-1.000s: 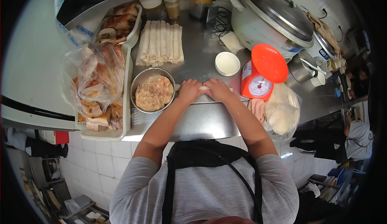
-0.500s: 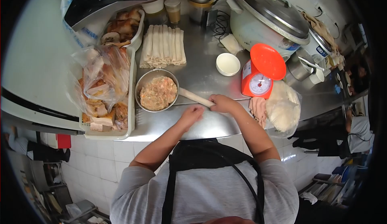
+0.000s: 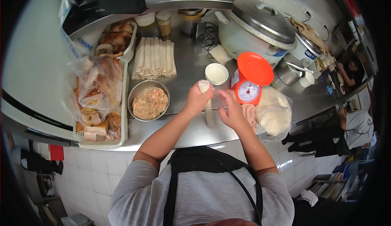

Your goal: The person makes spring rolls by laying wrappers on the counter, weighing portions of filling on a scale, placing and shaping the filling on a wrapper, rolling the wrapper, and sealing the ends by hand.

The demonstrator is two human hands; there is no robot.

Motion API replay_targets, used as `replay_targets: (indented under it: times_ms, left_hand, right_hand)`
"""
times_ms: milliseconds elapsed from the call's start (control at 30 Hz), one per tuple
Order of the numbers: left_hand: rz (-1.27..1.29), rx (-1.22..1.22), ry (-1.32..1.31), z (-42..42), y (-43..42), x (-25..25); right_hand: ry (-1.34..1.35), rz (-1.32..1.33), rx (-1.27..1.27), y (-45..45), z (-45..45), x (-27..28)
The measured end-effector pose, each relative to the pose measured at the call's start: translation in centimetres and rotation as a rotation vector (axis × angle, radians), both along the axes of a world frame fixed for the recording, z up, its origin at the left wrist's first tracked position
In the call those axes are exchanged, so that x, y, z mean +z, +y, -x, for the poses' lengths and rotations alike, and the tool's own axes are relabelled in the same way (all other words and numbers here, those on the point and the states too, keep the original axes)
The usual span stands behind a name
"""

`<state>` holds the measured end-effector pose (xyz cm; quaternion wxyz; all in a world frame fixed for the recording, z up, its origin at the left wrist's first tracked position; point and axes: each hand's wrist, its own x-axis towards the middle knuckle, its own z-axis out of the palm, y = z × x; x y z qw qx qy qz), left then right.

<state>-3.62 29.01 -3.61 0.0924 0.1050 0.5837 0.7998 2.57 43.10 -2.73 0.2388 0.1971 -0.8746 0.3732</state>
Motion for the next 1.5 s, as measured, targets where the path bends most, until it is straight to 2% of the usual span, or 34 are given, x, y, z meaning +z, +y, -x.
replay_targets:
  times_ms: [100, 167, 367, 467, 600, 667, 767, 900, 967, 1100, 1200, 1400, 1500]
  left_hand:
    - [0.096, -0.099, 0.127, -0.6, 0.6, 1.3]
    - [0.106, -0.173, 0.19, -0.4, 0.7, 1.0]
    - [-0.008, -0.433, 0.211, 0.2, -0.3, 0.2]
    - [0.24, -0.617, 0.267, 0.0, -1.4, 2.9]
    - [0.354, -0.535, 0.456, -0.5, -1.8, 4.5]
    - [0.409, -0.444, 0.618, -0.5, -2.0, 4.2]
    - [0.64, -0.224, 0.577, -1.6, -2.0, 5.2]
    - [0.684, 0.016, 0.714, -2.0, -1.6, 4.4]
    - [0.694, 0.125, 0.801, -2.4, -1.3, 4.3]
    - [0.744, 0.161, 0.867, -2.5, -1.1, 4.5]
    - [0.736, 0.15, 0.864, -2.4, -1.2, 4.0]
    - [0.619, 0.074, 0.675, -2.7, -1.4, 3.9]
    - [0.59, 0.028, 0.607, -2.6, -1.6, 4.0]
  right_hand:
    - [0.131, -0.043, 0.049, 0.3, 0.3, 2.1]
    - [0.104, -0.012, 0.086, 0.5, 0.5, 2.2]
    - [0.082, -0.084, 0.307, 1.8, 1.4, 5.2]
    - [-0.075, -0.088, 0.389, 1.6, 2.0, 7.1]
    - [-0.187, -0.175, 0.434, 1.0, 1.9, 9.0]
    - [-0.08, -0.182, 0.413, 1.0, 1.9, 8.2]
    - [0.077, -0.123, 0.35, 0.5, 1.1, 7.9]
    - [0.188, -0.065, 0.245, -0.2, 0.4, 7.1]
    - [0.076, 0.112, 0.18, -0.8, 0.2, 5.9]
    - [-0.195, 0.563, 0.066, -2.2, 0.1, 4.9]
    - [-0.029, 0.246, -0.007, -2.1, 0.0, 5.4]
    - [0.235, -0.008, 0.071, -1.2, 0.1, 4.9]
    - [0.218, -0.125, 0.047, -0.9, -0.6, 5.1]
